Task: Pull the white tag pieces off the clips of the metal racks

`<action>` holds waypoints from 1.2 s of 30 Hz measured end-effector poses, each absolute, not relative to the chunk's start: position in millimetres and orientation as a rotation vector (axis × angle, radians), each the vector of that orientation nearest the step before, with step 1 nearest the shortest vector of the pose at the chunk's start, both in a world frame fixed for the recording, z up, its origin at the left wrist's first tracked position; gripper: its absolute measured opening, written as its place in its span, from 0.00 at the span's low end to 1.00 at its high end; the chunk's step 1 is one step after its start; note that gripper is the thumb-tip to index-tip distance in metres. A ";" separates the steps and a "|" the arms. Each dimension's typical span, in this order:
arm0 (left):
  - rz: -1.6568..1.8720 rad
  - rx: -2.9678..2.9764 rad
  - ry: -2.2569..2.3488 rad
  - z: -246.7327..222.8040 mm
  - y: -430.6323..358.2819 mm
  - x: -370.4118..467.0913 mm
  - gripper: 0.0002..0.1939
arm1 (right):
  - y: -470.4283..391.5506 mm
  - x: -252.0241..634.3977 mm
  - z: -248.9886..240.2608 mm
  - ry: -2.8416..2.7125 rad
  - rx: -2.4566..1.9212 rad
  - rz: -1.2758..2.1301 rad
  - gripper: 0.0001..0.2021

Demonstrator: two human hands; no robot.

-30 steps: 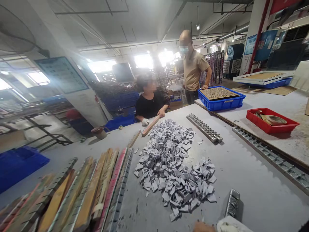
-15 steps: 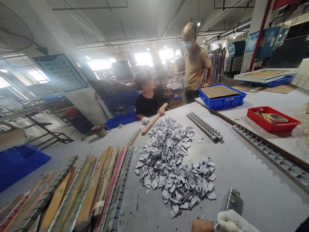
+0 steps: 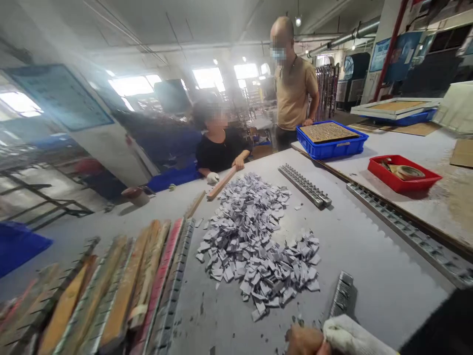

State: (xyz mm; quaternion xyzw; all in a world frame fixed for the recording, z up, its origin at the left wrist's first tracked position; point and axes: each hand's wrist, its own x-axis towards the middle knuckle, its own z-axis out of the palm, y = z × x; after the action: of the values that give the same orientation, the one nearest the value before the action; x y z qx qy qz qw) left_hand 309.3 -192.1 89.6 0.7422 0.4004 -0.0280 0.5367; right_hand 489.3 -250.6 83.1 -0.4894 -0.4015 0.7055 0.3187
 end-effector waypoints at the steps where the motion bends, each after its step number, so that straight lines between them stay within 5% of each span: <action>1: -0.063 1.757 0.943 96.0 -197.9 309.9 0.27 | -255.7 486.5 87.7 -1.013 -1.311 1.874 0.14; 6: 0.002 1.746 0.901 149.6 -215.8 311.5 0.18 | -271.2 510.4 119.7 -0.903 -1.451 1.785 0.21; 11: -0.182 1.832 0.751 163.2 -225.9 311.3 0.36 | -257.7 575.4 123.6 -1.136 -2.016 1.368 0.23; 17: -0.276 2.031 0.801 151.2 -237.7 310.2 0.37 | -239.5 584.0 111.1 -1.928 -2.376 1.035 0.22; 23: -0.304 2.124 0.827 154.0 -238.5 316.7 0.39 | -213.4 577.4 127.2 -2.182 -2.424 1.115 0.24; 36: -0.252 2.068 0.819 153.4 -235.7 314.9 0.39 | -192.0 566.3 133.5 -2.327 -2.381 1.272 0.10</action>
State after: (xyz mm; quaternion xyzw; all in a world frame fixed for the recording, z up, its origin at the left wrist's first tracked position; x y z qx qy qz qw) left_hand 314.9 -235.7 153.4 0.8312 0.3292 -0.1013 0.4365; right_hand 566.3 -192.0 133.5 -0.6532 -0.6384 0.3489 -0.2097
